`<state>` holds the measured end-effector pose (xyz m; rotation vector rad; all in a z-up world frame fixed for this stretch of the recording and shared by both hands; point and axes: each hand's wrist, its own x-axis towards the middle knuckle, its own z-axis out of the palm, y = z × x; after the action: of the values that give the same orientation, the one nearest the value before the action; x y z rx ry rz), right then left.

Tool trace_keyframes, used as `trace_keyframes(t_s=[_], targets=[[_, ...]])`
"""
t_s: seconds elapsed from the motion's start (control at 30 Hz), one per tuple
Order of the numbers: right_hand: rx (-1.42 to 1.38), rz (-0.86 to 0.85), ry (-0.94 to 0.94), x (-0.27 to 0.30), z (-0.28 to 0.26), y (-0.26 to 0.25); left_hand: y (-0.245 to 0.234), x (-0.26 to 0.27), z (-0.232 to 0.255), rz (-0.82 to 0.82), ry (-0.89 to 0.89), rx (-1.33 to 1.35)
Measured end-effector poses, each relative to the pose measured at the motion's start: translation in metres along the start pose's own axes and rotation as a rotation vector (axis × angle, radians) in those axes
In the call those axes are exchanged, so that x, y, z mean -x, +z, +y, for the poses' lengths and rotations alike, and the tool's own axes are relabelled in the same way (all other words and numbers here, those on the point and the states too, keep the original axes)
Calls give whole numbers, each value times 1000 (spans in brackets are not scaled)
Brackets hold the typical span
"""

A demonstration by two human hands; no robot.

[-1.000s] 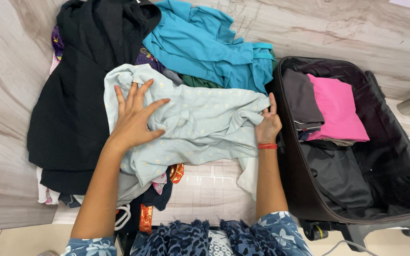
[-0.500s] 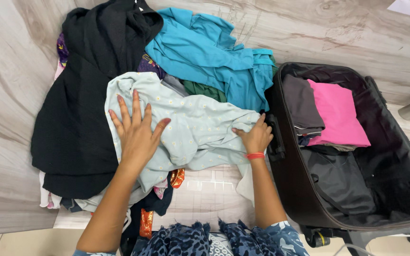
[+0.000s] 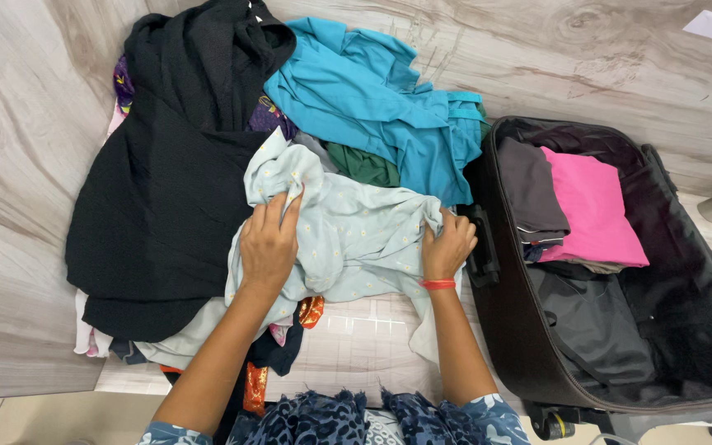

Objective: The person folds various garments, including dark pants, a light blue patterned shirt, black pants, and a teal top, and places them into an open suitcase. The person handles each item individually, smoothing and folding them before stacking them inside the luggage.

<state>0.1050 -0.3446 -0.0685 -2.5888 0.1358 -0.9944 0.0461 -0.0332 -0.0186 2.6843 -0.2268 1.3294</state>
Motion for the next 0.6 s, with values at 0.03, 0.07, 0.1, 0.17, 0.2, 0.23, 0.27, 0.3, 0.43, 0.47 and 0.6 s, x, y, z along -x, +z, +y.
trace_keyframes(t_s=[0.03,0.07,0.1,0.17,0.2,0.23,0.27,0.3,0.43,0.47,0.6], targets=[[12,57,-48,6,-1,1,0,0,1,18,-4,35],[25,115,-96,10,0,4,-2,-1,2,36,-7,71],[-21,153,-89,11,3,7,-6,-3,3,27,-11,65],[-113,230,-73,9,15,15,-17,-12,6,10,-18,54],[-137,287,-64,8,22,17,-25,-17,10,54,-17,11],[-161,346,-57,4,28,17,-32,-20,14,102,-17,-33],[-186,405,-50,1,31,16,-38,-23,16,149,-17,-76],[-251,418,-48,-3,32,13,-40,-25,16,101,-11,-72],[-499,282,183,-22,32,-17,-23,-17,7,-122,60,-66],[-557,196,293,-25,30,-23,-17,-13,5,-183,88,-69],[-730,158,164,-39,29,-59,-6,-5,0,-121,81,5]])
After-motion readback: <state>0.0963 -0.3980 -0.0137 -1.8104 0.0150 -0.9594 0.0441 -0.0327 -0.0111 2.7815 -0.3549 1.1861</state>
